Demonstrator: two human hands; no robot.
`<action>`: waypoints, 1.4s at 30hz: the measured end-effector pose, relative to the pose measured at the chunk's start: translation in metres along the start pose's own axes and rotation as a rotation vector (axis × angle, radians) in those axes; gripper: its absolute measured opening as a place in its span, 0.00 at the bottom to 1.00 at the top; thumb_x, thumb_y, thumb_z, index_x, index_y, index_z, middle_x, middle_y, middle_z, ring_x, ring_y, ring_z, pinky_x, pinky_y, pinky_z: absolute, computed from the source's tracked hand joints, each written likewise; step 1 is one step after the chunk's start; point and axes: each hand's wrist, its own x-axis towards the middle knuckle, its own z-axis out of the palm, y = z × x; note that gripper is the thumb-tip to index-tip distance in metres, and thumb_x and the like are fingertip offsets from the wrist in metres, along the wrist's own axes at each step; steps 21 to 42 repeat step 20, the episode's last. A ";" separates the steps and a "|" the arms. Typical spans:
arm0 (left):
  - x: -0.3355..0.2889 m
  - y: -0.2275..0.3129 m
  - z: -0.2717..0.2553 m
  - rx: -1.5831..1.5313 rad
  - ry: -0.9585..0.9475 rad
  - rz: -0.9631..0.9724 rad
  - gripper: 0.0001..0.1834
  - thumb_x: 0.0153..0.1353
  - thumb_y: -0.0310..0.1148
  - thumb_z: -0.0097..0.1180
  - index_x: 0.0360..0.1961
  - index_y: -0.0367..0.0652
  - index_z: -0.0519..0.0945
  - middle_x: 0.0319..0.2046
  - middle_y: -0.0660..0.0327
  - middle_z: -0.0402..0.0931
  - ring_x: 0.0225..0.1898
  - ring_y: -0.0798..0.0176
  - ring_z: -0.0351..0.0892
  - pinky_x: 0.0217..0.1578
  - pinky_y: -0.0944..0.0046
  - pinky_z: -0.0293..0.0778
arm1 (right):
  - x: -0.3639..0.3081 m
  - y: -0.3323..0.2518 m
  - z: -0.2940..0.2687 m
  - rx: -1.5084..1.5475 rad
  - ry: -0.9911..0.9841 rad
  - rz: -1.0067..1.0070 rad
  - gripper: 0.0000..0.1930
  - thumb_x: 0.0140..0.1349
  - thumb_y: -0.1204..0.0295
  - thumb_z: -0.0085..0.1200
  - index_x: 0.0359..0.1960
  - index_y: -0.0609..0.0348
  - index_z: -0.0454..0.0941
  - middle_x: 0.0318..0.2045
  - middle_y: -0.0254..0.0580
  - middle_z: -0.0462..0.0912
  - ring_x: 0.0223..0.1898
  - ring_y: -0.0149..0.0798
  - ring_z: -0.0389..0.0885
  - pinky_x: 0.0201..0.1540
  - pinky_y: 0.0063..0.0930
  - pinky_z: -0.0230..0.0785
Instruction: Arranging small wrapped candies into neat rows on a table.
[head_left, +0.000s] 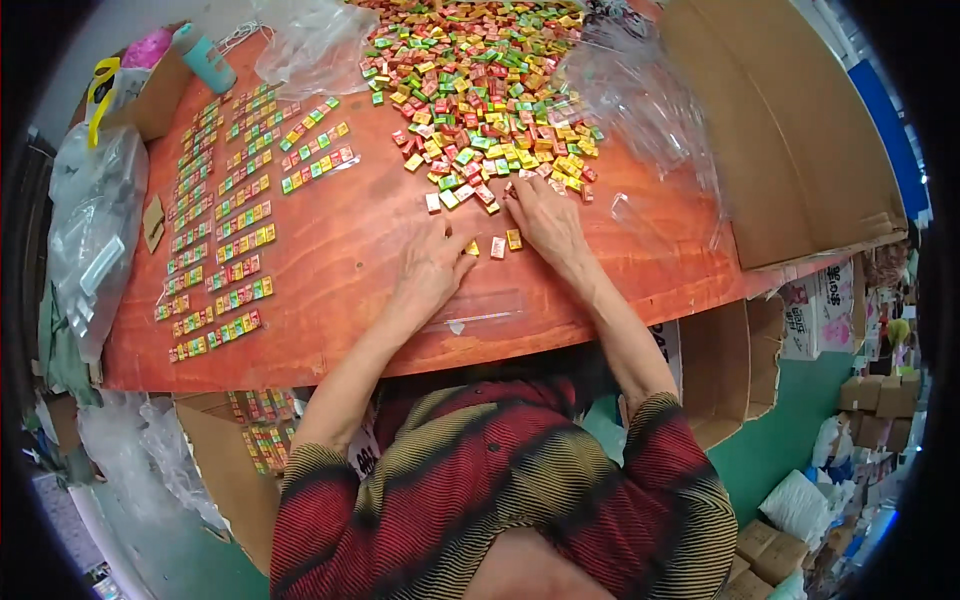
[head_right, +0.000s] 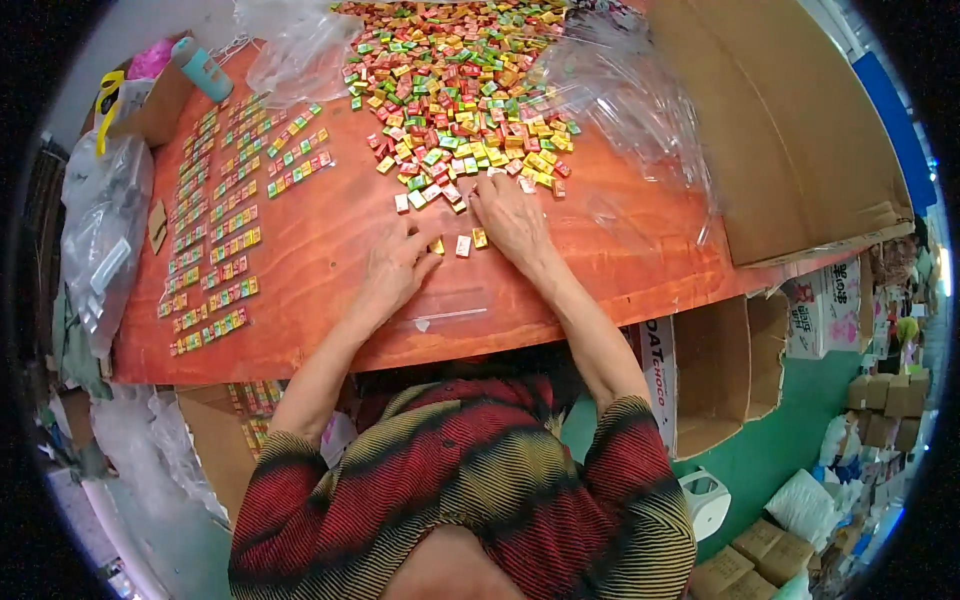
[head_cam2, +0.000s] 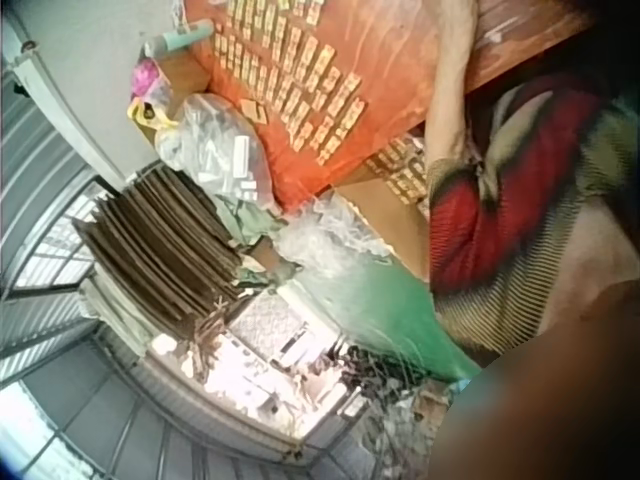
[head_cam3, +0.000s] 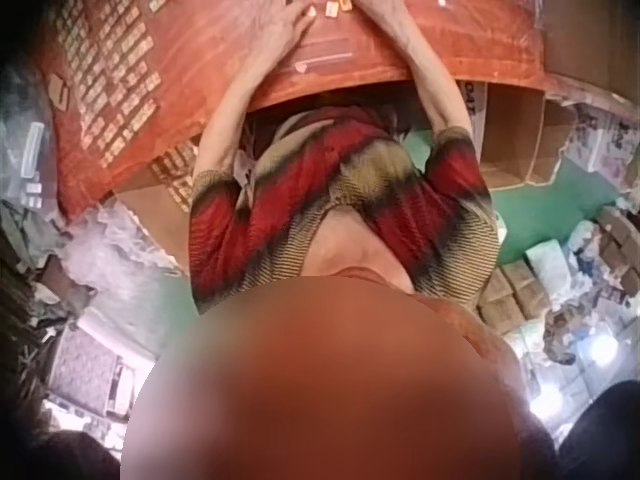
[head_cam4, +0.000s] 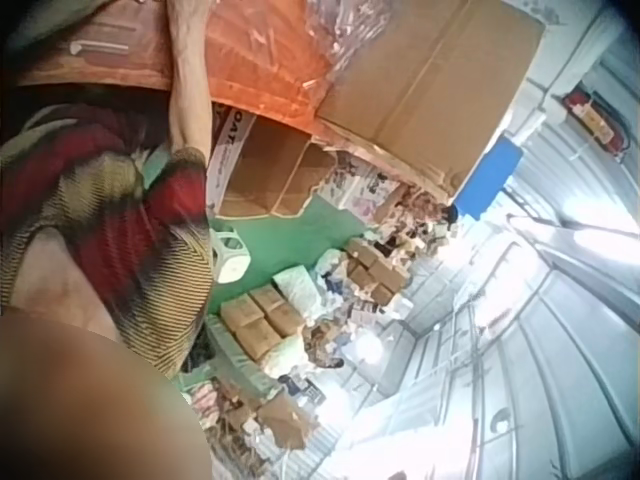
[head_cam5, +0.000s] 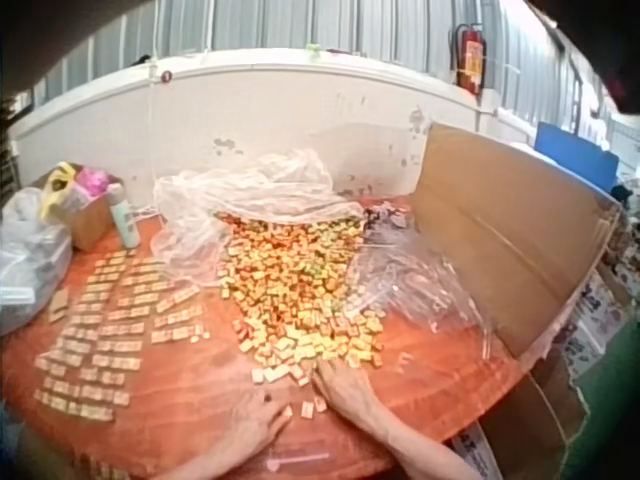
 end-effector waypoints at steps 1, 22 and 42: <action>0.000 -0.001 0.000 -0.007 0.019 0.007 0.17 0.44 0.30 0.61 0.39 0.46 0.76 0.33 0.55 0.66 0.37 0.52 0.69 0.36 0.55 0.68 | -0.004 -0.004 -0.006 0.000 -0.001 0.001 0.13 0.55 0.68 0.51 0.41 0.59 0.71 0.31 0.44 0.73 0.30 0.45 0.76 0.27 0.35 0.70; -0.007 -0.005 -0.002 -0.008 -0.017 -0.024 0.18 0.46 0.30 0.60 0.41 0.47 0.77 0.35 0.54 0.67 0.41 0.51 0.69 0.38 0.55 0.69 | -0.032 -0.020 -0.043 0.239 -0.036 0.011 0.11 0.51 0.76 0.50 0.38 0.56 0.74 0.31 0.48 0.73 0.34 0.50 0.76 0.32 0.38 0.70; -0.007 -0.005 -0.002 -0.008 -0.017 -0.024 0.18 0.46 0.30 0.60 0.41 0.47 0.77 0.35 0.54 0.67 0.41 0.51 0.69 0.38 0.55 0.69 | -0.032 -0.020 -0.043 0.239 -0.036 0.011 0.11 0.51 0.76 0.50 0.38 0.56 0.74 0.31 0.48 0.73 0.34 0.50 0.76 0.32 0.38 0.70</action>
